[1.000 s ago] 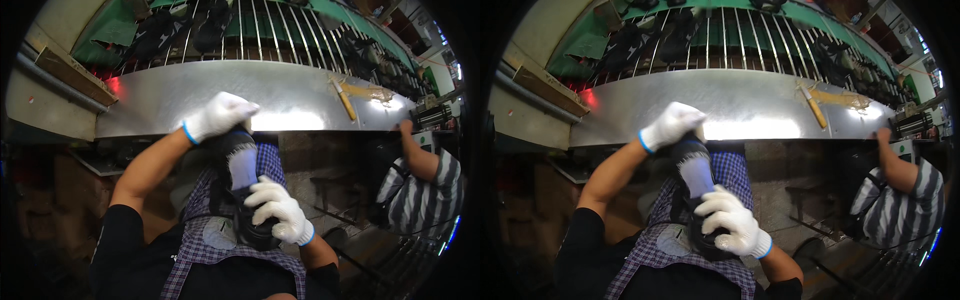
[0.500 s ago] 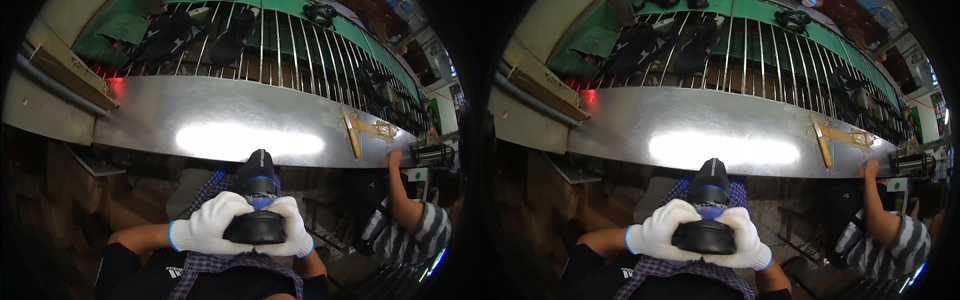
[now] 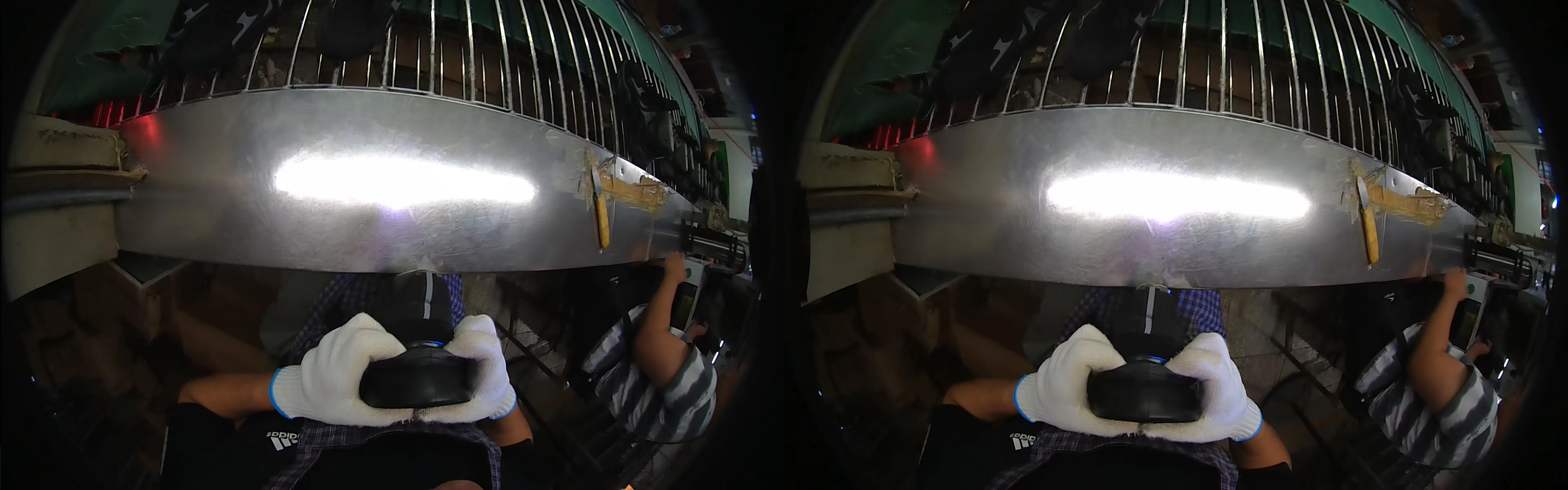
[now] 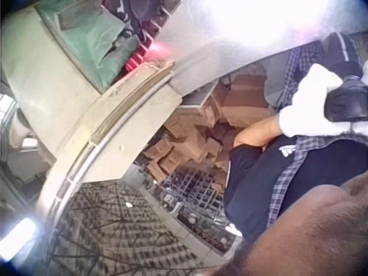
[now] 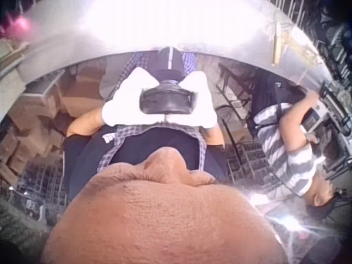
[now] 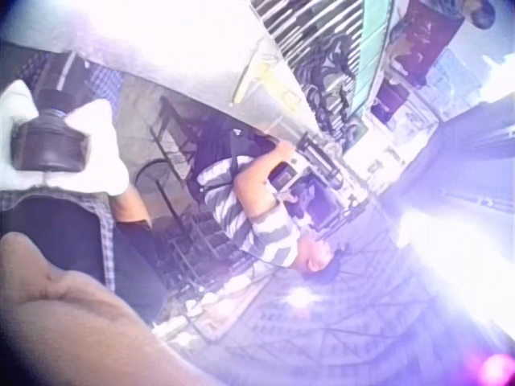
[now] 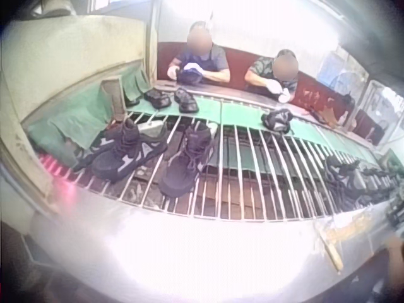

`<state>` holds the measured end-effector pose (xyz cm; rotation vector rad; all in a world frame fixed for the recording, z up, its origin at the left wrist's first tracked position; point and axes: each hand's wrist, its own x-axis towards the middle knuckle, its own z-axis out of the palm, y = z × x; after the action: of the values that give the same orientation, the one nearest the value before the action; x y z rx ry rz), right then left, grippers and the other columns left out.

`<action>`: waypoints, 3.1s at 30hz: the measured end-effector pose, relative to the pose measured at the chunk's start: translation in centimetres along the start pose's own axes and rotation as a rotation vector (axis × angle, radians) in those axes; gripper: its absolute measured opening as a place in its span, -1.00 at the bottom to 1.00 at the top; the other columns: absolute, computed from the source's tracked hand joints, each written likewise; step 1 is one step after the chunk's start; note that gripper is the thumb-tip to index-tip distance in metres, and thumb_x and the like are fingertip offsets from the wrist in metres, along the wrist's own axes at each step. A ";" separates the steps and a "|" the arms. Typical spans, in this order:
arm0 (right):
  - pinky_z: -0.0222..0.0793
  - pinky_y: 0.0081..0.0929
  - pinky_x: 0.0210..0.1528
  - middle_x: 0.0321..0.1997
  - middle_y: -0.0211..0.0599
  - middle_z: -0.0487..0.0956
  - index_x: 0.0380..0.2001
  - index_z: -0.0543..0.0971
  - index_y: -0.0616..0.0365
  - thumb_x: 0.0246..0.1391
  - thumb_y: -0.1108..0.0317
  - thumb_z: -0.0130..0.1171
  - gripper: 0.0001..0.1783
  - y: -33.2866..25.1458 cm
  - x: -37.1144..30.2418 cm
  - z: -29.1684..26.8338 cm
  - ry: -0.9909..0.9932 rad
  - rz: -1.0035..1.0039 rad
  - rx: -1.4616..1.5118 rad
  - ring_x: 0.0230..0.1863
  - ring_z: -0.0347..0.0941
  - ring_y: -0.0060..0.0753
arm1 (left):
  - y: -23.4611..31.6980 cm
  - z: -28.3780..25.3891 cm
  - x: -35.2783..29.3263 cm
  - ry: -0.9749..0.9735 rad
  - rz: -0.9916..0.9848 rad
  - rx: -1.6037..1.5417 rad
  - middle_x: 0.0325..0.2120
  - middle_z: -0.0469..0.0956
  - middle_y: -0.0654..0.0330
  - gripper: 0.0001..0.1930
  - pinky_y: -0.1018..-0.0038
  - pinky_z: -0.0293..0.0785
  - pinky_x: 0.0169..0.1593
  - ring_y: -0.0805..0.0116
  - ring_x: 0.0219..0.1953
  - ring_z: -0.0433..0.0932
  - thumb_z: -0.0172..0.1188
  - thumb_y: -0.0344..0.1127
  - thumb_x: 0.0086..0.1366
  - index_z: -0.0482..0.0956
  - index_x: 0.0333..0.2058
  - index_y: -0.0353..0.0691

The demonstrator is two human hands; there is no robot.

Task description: The person applies adhesive to the edges of shoes using a brush, presses a sole onto one, and places the shoes onto a moving conveyor belt.

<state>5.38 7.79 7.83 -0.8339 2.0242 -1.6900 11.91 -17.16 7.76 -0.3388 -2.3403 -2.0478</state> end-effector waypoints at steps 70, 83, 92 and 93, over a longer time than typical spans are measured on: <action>0.52 -0.07 -0.57 -0.51 -0.12 0.63 -0.23 0.56 0.16 0.27 0.11 0.36 -0.67 -5.9 8.5 3.2 0.086 -0.149 -1.344 -0.55 0.65 -0.04 | -9.2 -8.1 -0.4 0.393 0.092 0.690 0.47 0.09 -0.32 0.55 -0.08 0.21 0.55 -0.39 0.49 0.17 0.77 0.16 -0.21 -0.07 0.61 -0.32; 0.51 -0.23 -0.59 -0.51 -0.20 0.60 -0.18 0.56 0.07 0.38 0.01 0.31 -0.65 -5.8 12.5 6.8 -0.159 -0.395 -1.140 -0.61 0.62 -0.17 | -10.2 -7.8 -0.4 0.468 0.029 0.623 0.43 0.20 -0.37 0.60 -0.08 0.28 0.53 -0.35 0.47 0.26 0.80 0.19 -0.18 -0.14 0.57 -0.49; 0.55 -0.01 -0.53 -0.54 -0.03 0.68 -0.16 0.52 0.11 0.42 -0.02 0.27 -0.61 -5.6 12.4 1.4 -0.219 0.021 -1.096 -0.59 0.65 0.10 | -10.3 -8.9 -1.2 0.460 0.107 0.703 0.38 0.31 -0.26 0.53 0.01 0.40 0.45 -0.26 0.40 0.40 0.85 0.10 -0.33 0.08 0.52 -0.40; 0.57 0.04 -0.47 -0.49 0.01 0.70 -0.14 0.52 0.08 0.40 -0.07 0.26 -0.58 -5.6 11.6 -0.8 -0.176 0.149 -1.134 -0.52 0.68 0.14 | -10.1 -8.8 -1.1 0.453 0.106 0.698 0.38 0.31 -0.26 0.53 0.01 0.40 0.45 -0.26 0.40 0.40 0.85 0.11 -0.33 0.08 0.52 -0.41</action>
<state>-2.74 0.22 14.42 -1.0272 2.7465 -0.2342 10.13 -27.15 -1.03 0.0239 -2.4567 -1.0061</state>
